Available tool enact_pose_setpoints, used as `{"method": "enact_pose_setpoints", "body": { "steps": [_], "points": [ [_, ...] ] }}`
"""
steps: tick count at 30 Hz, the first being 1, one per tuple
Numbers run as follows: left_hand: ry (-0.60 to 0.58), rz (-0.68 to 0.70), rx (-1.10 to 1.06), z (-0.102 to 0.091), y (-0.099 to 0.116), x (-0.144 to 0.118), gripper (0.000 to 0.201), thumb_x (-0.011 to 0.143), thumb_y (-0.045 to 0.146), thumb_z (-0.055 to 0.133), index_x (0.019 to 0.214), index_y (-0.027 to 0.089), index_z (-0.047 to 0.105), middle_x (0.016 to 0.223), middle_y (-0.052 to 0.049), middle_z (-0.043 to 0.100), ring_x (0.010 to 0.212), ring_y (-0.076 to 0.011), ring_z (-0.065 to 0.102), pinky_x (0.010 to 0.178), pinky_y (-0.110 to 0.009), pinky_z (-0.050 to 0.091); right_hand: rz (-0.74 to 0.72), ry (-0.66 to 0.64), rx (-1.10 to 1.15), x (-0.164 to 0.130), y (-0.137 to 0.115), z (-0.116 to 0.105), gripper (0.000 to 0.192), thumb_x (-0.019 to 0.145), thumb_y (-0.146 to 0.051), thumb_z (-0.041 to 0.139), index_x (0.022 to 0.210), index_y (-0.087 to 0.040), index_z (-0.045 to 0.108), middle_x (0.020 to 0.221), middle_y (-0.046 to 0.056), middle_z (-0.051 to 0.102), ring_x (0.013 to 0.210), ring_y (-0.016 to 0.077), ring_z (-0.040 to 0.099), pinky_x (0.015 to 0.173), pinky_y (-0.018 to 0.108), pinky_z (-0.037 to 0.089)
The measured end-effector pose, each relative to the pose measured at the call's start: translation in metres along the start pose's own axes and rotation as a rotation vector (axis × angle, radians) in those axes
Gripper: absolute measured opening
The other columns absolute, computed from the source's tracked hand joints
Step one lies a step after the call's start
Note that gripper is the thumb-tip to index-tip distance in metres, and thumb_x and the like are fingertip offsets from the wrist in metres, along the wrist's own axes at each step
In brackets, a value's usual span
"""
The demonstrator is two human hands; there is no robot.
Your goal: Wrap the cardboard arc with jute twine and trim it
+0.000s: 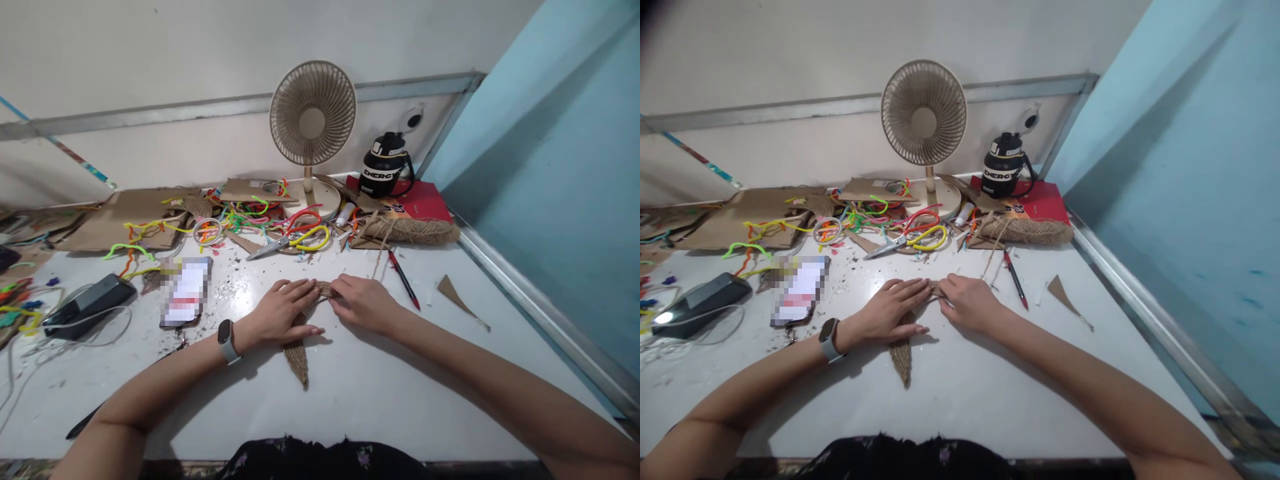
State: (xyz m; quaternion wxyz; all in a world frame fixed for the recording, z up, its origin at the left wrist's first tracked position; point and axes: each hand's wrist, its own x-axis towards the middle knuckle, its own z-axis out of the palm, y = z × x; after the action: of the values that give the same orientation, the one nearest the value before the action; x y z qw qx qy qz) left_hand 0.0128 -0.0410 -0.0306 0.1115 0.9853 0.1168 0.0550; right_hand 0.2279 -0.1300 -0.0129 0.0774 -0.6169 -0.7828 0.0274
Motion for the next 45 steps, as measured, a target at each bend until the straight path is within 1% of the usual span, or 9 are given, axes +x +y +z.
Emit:
{"method": "enact_pose_setpoints", "body": {
  "steps": [4, 9, 13, 17, 21, 25, 28, 35, 45],
  "points": [
    [0.005, -0.059, 0.093, 0.001, 0.004, -0.004, 0.081, 0.087, 0.074, 0.028, 0.146, 0.019, 0.036, 0.149, -0.013, 0.041, 0.134, -0.0305, 0.039, 0.107, -0.048, 0.027, 0.011, 0.008, -0.009, 0.001, 0.002, -0.001, 0.007, 0.086, -0.024, 0.057, 0.087, -0.017, 0.060, 0.086, 0.007, 0.067, 0.076, 0.0188, 0.060, 0.062, 0.027, 0.036],
    [0.006, -0.066, 0.145, -0.002, 0.011, -0.008, 0.090, 0.083, 0.079, 0.026, 0.139, 0.010, 0.044, 0.143, -0.019, 0.046, 0.126, -0.0326, 0.046, 0.099, -0.045, 0.037, -0.036, 0.058, 0.068, 0.001, 0.005, 0.002, 0.010, 0.089, -0.026, 0.058, 0.089, -0.017, 0.060, 0.085, 0.007, 0.066, 0.076, 0.0187, 0.060, 0.062, 0.027, 0.037],
    [0.029, -0.072, 0.146, -0.003, 0.016, -0.010, 0.091, 0.082, 0.080, 0.024, 0.133, 0.009, 0.047, 0.132, -0.021, 0.052, 0.114, -0.0326, 0.051, 0.090, -0.044, 0.045, -0.089, 0.105, 0.095, 0.001, 0.005, 0.006, 0.013, 0.093, -0.025, 0.052, 0.088, -0.017, 0.061, 0.083, 0.007, 0.066, 0.074, 0.0179, 0.060, 0.064, 0.028, 0.038],
    [0.013, -0.095, 0.162, -0.006, 0.020, -0.012, 0.091, 0.082, 0.080, 0.023, 0.128, 0.007, 0.050, 0.116, -0.019, 0.058, 0.103, -0.0305, 0.054, 0.082, -0.042, 0.048, -0.094, 0.088, 0.105, 0.000, 0.005, 0.008, 0.013, 0.093, -0.024, 0.053, 0.088, -0.016, 0.061, 0.083, 0.006, 0.066, 0.075, 0.0176, 0.060, 0.065, 0.027, 0.038],
    [0.001, -0.095, 0.200, -0.006, 0.020, -0.012, 0.090, 0.082, 0.081, 0.022, 0.126, 0.008, 0.051, 0.110, -0.016, 0.060, 0.097, -0.0280, 0.054, 0.078, -0.039, 0.047, -0.100, 0.083, 0.105, 0.001, 0.005, 0.008, 0.014, 0.094, -0.023, 0.052, 0.087, -0.016, 0.062, 0.082, 0.006, 0.066, 0.074, 0.0170, 0.059, 0.065, 0.027, 0.038],
    [0.015, -0.073, 0.231, -0.004, 0.018, -0.013, 0.090, 0.083, 0.080, 0.023, 0.135, 0.010, 0.045, 0.111, -0.015, 0.060, 0.096, -0.0266, 0.053, 0.078, -0.038, 0.044, -0.107, 0.073, 0.101, 0.002, 0.006, 0.009, 0.016, 0.094, -0.023, 0.050, 0.085, -0.016, 0.061, 0.080, 0.005, 0.065, 0.073, 0.0167, 0.058, 0.063, 0.027, 0.037],
    [0.030, -0.049, 0.241, -0.002, 0.016, -0.014, 0.089, 0.083, 0.080, 0.023, 0.140, 0.014, 0.041, 0.112, -0.013, 0.059, 0.095, -0.0251, 0.052, 0.079, -0.038, 0.041, -0.105, 0.061, 0.104, 0.002, 0.006, 0.010, 0.016, 0.094, -0.024, 0.050, 0.084, -0.016, 0.061, 0.081, 0.006, 0.065, 0.074, 0.0171, 0.058, 0.064, 0.027, 0.037],
    [0.069, -0.066, 0.207, 0.001, 0.016, -0.014, 0.091, 0.079, 0.084, 0.023, 0.135, 0.016, 0.047, 0.112, -0.012, 0.058, 0.094, -0.0249, 0.049, 0.079, -0.038, 0.038, -0.090, 0.039, 0.104, 0.001, 0.006, 0.010, 0.017, 0.094, -0.024, 0.050, 0.085, -0.016, 0.062, 0.081, 0.005, 0.065, 0.074, 0.0167, 0.058, 0.063, 0.027, 0.035],
    [0.058, -0.071, 0.207, 0.001, 0.015, -0.012, 0.093, 0.076, 0.086, 0.025, 0.133, 0.018, 0.050, 0.112, -0.012, 0.057, 0.095, -0.0253, 0.047, 0.081, -0.039, 0.037, -0.078, 0.006, 0.090, 0.001, 0.005, 0.011, 0.019, 0.095, -0.025, 0.050, 0.085, -0.015, 0.063, 0.082, 0.006, 0.065, 0.074, 0.0165, 0.058, 0.062, 0.027, 0.033]
  ]
}}
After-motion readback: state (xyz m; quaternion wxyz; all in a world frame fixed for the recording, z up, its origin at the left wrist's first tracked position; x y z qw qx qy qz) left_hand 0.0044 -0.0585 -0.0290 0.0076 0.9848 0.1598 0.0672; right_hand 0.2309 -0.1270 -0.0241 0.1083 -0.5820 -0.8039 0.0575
